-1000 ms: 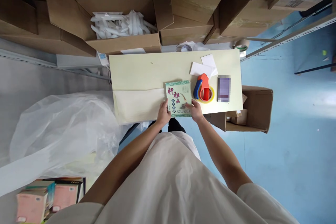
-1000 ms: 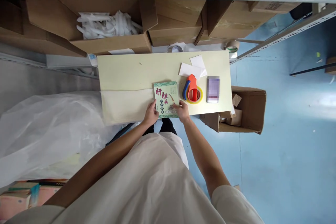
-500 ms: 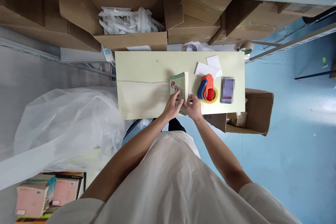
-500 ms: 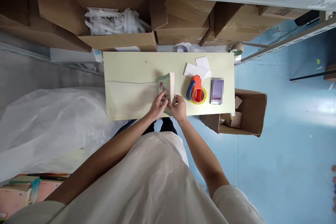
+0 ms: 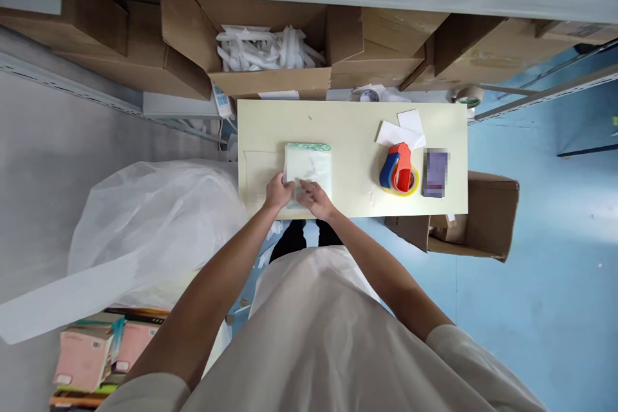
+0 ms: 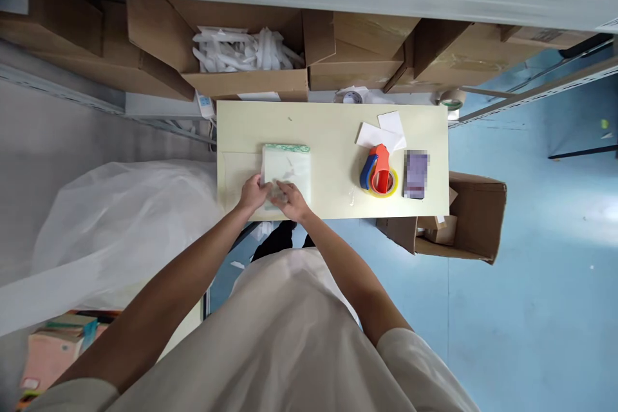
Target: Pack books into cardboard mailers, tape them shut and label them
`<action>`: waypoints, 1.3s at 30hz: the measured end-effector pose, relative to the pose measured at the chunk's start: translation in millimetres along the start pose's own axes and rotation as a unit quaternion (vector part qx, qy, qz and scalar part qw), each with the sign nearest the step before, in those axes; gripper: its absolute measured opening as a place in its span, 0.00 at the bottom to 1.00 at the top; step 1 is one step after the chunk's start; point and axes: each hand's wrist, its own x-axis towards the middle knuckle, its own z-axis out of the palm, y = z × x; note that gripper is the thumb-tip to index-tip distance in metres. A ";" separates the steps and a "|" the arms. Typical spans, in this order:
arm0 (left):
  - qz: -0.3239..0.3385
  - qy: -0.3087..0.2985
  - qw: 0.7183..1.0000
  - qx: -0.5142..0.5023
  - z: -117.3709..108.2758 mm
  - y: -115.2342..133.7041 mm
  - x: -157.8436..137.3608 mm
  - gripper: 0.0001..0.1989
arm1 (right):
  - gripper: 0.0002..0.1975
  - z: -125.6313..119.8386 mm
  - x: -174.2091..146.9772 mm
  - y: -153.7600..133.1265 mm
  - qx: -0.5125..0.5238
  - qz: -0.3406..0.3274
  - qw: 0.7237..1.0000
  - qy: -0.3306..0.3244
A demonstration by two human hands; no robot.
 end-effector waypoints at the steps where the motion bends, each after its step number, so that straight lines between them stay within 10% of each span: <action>1: -0.005 0.003 1.000 0.020 1.3 -2.4 2.6 0.11 | 0.25 -2.3 -1.2 3.7 -0.014 0.002 0.999 0.040; 6: -0.030 0.061 0.997 0.043 5.2 -8.6 1.3 0.23 | 0.28 -25.3 -12.2 24.3 -0.022 0.111 0.969 0.220; 12: 0.088 0.045 0.994 0.038 15.9 -20.4 -23.1 0.30 | 0.27 -30.3 -2.3 27.3 0.078 0.174 0.965 0.180; 19: 0.062 0.019 0.997 0.038 32.0 -25.0 -24.5 0.31 | 0.18 -54.0 1.4 16.2 0.266 0.186 0.941 0.096; 29: 0.141 -0.064 0.988 0.024 103.0 48.8 -34.1 0.32 | 0.19 -139.0 -67.0 18.4 0.197 0.138 0.953 0.186; 32: 0.148 -0.029 0.988 0.016 90.9 61.7 -36.6 0.31 | 0.19 -129.2 -64.7 6.1 0.160 0.112 0.961 0.198; 39: 0.115 -0.161 0.958 -0.206 35.7 46.2 -32.4 0.18 | 0.18 -50.3 -22.2 -38.7 0.019 0.071 0.977 0.200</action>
